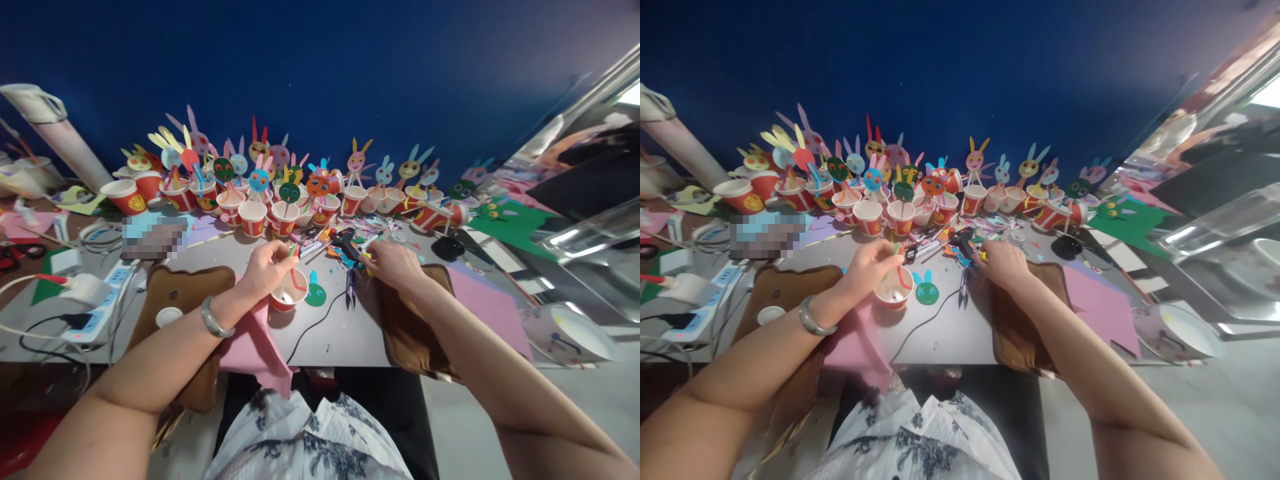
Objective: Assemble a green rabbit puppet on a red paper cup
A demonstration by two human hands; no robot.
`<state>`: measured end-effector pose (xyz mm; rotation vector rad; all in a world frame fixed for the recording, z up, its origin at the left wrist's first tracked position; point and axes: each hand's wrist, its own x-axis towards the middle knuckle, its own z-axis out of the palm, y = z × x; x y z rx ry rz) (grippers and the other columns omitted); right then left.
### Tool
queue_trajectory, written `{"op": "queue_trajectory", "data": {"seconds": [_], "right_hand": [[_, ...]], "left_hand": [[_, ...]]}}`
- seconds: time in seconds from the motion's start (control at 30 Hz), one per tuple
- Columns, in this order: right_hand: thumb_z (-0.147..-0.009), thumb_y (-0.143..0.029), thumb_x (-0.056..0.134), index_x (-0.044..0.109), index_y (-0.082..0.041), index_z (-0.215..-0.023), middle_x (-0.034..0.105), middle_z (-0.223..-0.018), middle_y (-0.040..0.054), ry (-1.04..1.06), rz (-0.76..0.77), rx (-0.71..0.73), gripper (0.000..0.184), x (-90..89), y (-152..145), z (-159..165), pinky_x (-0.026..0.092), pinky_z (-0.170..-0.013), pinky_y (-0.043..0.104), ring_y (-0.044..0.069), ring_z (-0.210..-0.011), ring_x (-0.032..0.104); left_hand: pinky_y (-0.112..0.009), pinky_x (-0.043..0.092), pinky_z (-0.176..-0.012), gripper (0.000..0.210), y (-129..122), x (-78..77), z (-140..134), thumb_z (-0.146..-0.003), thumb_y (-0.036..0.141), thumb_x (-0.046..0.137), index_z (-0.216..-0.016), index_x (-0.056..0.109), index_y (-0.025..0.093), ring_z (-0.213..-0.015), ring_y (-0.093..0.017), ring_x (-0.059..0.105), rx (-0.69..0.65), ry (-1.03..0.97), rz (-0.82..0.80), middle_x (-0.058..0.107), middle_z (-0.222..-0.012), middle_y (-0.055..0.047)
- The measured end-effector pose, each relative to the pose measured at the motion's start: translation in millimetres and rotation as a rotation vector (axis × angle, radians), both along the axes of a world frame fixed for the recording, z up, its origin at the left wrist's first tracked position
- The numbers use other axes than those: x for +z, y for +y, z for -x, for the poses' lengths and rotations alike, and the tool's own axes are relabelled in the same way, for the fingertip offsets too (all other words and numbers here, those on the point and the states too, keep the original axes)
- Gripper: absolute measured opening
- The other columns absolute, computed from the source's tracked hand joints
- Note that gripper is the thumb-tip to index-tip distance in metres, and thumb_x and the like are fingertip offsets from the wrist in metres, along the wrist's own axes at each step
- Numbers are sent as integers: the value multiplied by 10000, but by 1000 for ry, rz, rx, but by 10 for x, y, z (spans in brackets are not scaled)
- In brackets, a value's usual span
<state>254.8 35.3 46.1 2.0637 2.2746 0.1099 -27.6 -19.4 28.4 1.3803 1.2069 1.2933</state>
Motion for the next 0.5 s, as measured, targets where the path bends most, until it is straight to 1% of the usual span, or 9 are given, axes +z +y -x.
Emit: {"op": "queue_trajectory", "data": {"seconds": [0.07,0.17,0.23,0.37,0.5], "right_hand": [[-923,-419,519,684,-181,-1048,739,-1049,173,33,6,14,315,-63,122,99,496,-740,413,358,-959,696],[-898,-394,560,657,-137,-1082,724,-1031,223,60,-2,14,330,-149,286,231,507,-752,445,384,-952,690],[-877,-368,592,632,-122,-1103,714,-1027,240,81,-5,14,337,-202,371,282,509,-755,454,384,-940,686],[-843,-337,647,583,-135,-1113,710,-1024,218,132,15,6,343,-280,492,287,506,-740,410,337,-904,685],[-837,-328,638,557,-141,-1133,718,-982,168,201,50,-27,360,-268,523,194,489,-700,370,308,-854,686]], "left_hand": [[-252,412,-651,178,8,-17,3,-715,278,708,-658,576,174,-644,-105,513,1,-1,7,575,-651,33],[-250,417,-645,187,16,-27,7,-708,282,709,-655,563,176,-635,-102,508,0,-14,6,565,-651,36],[-251,418,-642,186,18,-22,6,-704,282,704,-658,558,177,-635,-102,506,-5,-27,1,561,-652,37],[-251,417,-638,179,19,-3,-1,-690,278,707,-660,563,175,-634,-102,507,-2,-47,6,561,-649,37],[-250,423,-640,172,20,3,-2,-686,271,706,-656,567,174,-640,-105,520,-1,-56,11,571,-650,32]]}}
